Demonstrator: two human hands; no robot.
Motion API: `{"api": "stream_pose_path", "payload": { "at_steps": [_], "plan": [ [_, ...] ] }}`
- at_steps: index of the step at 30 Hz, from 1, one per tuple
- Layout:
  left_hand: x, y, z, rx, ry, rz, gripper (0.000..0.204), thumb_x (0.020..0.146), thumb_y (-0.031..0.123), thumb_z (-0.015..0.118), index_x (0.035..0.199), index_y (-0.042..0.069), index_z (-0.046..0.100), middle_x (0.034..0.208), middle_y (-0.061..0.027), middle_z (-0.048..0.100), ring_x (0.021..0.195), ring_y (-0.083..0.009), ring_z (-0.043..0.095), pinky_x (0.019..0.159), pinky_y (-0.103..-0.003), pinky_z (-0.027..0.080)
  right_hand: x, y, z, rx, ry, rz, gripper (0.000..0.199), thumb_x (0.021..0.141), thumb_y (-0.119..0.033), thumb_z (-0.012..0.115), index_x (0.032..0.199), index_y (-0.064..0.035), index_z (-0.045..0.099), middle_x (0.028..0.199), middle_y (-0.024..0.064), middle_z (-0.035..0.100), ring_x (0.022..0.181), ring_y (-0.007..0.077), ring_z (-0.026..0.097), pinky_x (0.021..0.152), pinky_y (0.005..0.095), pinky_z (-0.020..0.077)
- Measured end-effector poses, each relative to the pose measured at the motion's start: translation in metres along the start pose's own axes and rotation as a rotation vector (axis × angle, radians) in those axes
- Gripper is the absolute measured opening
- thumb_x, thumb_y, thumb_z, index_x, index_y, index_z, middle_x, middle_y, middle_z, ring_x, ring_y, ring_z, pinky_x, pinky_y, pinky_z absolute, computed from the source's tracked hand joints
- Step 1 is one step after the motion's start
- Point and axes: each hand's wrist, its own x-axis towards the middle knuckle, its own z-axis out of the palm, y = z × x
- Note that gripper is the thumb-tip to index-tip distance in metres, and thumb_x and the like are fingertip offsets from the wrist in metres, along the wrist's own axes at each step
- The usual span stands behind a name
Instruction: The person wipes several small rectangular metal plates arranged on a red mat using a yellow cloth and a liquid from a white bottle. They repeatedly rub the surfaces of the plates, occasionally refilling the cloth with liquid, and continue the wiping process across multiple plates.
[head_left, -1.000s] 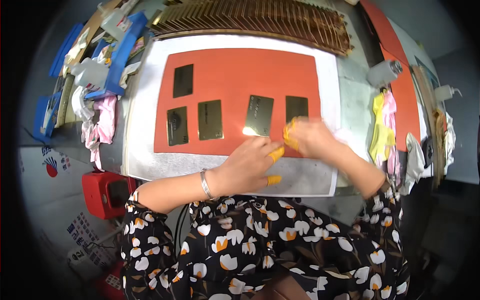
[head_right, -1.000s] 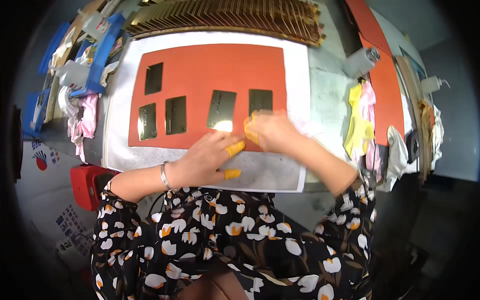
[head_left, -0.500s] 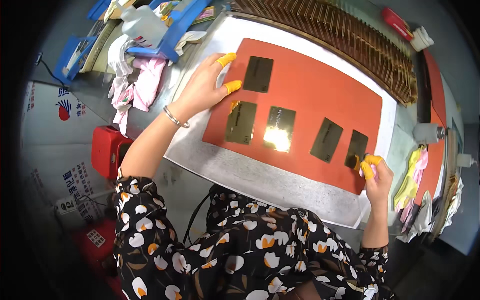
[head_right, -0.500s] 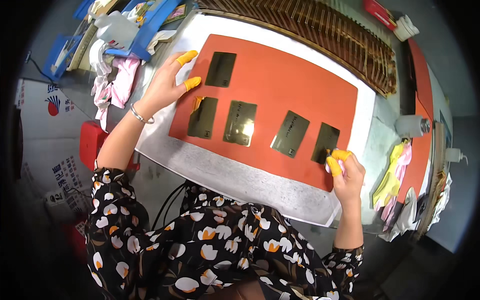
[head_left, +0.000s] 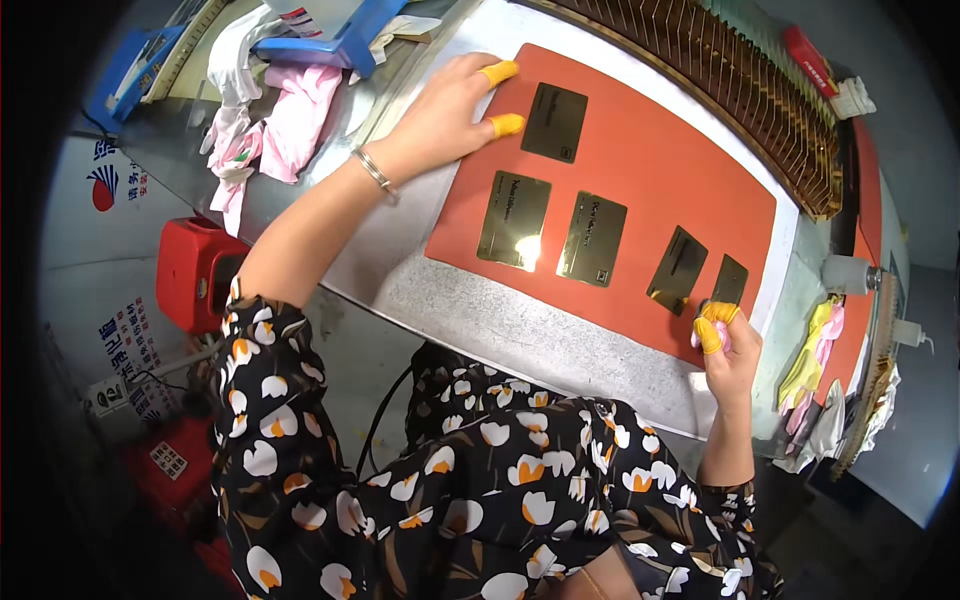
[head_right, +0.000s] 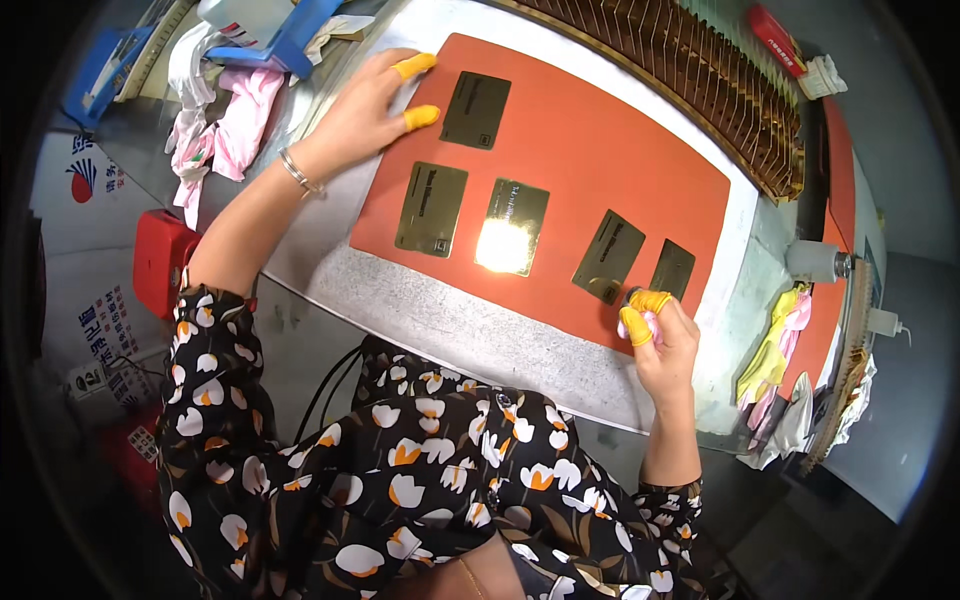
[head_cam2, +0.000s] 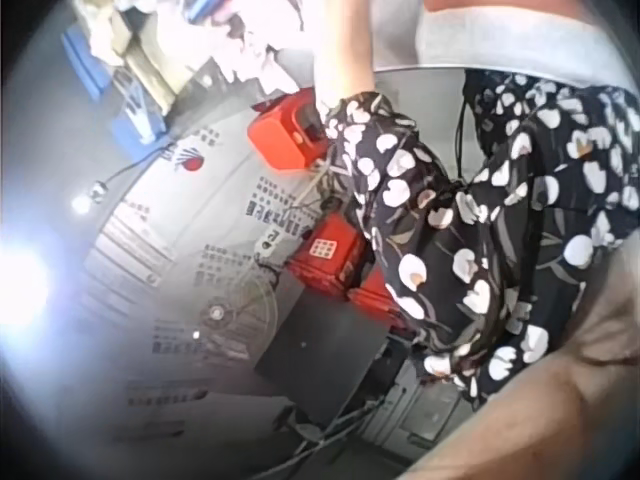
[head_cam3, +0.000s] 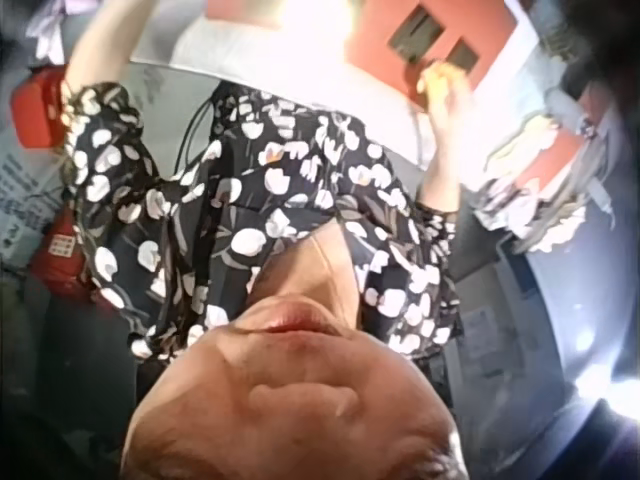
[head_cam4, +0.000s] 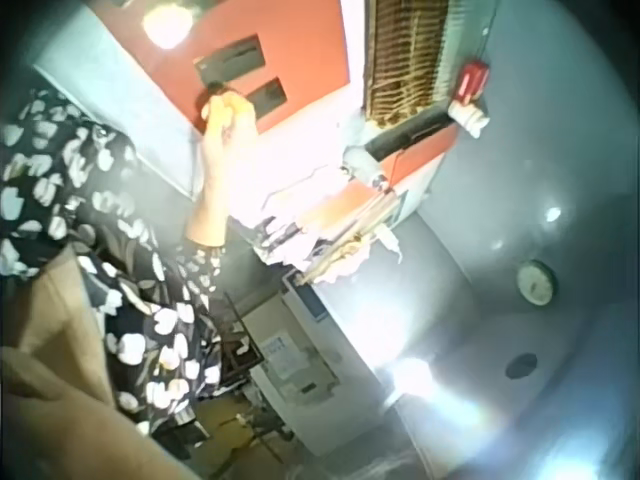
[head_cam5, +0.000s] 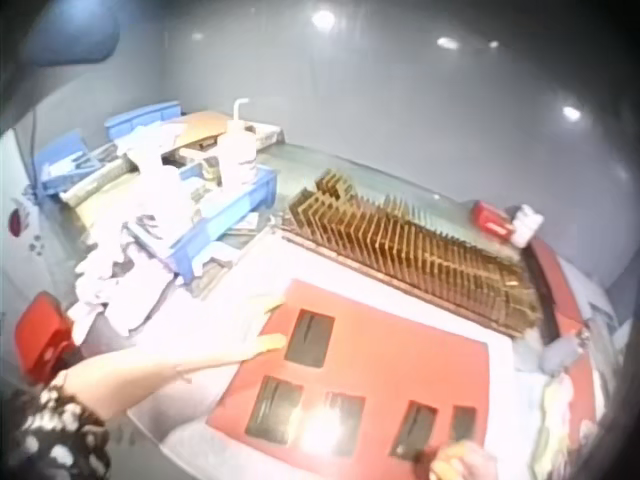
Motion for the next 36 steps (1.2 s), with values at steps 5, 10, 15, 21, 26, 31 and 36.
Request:
{"api": "stream_pose_path", "payload": {
  "at_steps": [5, 10, 15, 21, 26, 31, 36],
  "plan": [
    [0.025, 0.018, 0.007, 0.115, -0.167, 0.107, 0.093, 0.061, 0.038, 0.081, 0.135, 0.002, 0.038, 0.130, -0.0185, 0.039, 0.120, -0.0351, 0.038, 0.102, -0.043, 0.031, -0.023, -0.004, 0.006, 0.021, 0.039, 0.039, 0.005, 0.084, 0.001, 0.059, 0.086, 0.0048, 0.059, 0.071, 0.0078, 0.059, 0.058, 0.0124, 0.058, 0.052, 0.0239, 0.0445],
    [0.047, 0.027, 0.013, 0.190, -0.351, 0.113, 0.095, 0.055, 0.038, 0.083, 0.133, 0.003, 0.040, 0.127, -0.0159, 0.039, 0.119, -0.0335, 0.038, 0.100, -0.040, 0.030, -0.042, -0.001, 0.003, 0.003, 0.097, 0.024, 0.005, 0.083, -0.001, 0.061, 0.085, 0.0034, 0.059, 0.071, 0.0081, 0.060, 0.057, 0.0130, 0.057, 0.052, 0.0235, 0.0437],
    [0.054, 0.021, 0.008, 0.254, -0.416, 0.094, 0.086, 0.057, 0.034, 0.082, 0.128, 0.005, 0.043, 0.128, -0.0144, 0.039, 0.121, -0.0313, 0.037, 0.100, -0.040, 0.028, -0.053, -0.001, 0.001, 0.344, 0.149, 0.284, 0.008, 0.087, -0.007, 0.058, 0.091, -0.0002, 0.059, 0.069, 0.0038, 0.058, 0.056, 0.0076, 0.052, 0.049, 0.0202, 0.0385],
    [0.043, 0.057, 0.008, 0.276, -0.166, 0.195, 0.063, 0.075, 0.018, 0.070, 0.130, 0.002, 0.044, 0.121, -0.0158, 0.048, 0.116, -0.0313, 0.044, 0.097, -0.039, 0.036, -0.025, 0.005, 0.023, 1.389, 0.143, 0.390, 0.017, 0.094, -0.013, 0.041, 0.096, -0.0029, 0.055, 0.070, 0.0055, 0.054, 0.048, 0.0108, 0.043, 0.041, 0.0239, 0.0331],
    [-0.011, 0.174, 0.017, -0.408, -0.362, 0.076, 0.054, 0.075, 0.028, 0.075, 0.119, 0.003, 0.055, 0.089, -0.0089, 0.063, 0.069, -0.0145, 0.060, 0.062, -0.026, 0.050, -0.010, 0.015, 0.046, 1.732, -0.159, 0.327, 0.020, 0.094, -0.016, 0.040, 0.096, -0.0036, 0.054, 0.075, 0.0074, 0.056, 0.053, 0.0124, 0.050, 0.045, 0.0277, 0.0425],
    [-0.033, 0.205, 0.039, -0.232, -0.232, 0.345, 0.068, 0.066, 0.030, 0.080, 0.119, -0.002, 0.052, 0.089, -0.0126, 0.061, 0.071, -0.0226, 0.062, 0.060, -0.031, 0.051, -0.014, -0.025, 0.053, 1.518, 0.057, 0.393, 0.027, 0.094, -0.013, 0.040, 0.114, -0.0002, 0.053, 0.104, 0.0101, 0.061, 0.094, 0.0195, 0.062, 0.082, 0.0323, 0.0532],
    [-0.034, 0.204, 0.039, -0.408, -0.445, 0.252, 0.063, 0.065, 0.032, 0.080, 0.114, 0.002, 0.055, 0.087, -0.0098, 0.061, 0.075, -0.0245, 0.061, 0.067, -0.034, 0.049, -0.040, -0.014, 0.047, 0.956, 0.091, 0.284, 0.019, 0.095, -0.016, 0.048, 0.105, -0.0026, 0.058, 0.081, -0.0002, 0.058, 0.067, 0.0038, 0.053, 0.057, 0.0176, 0.0422]
  ]
}}
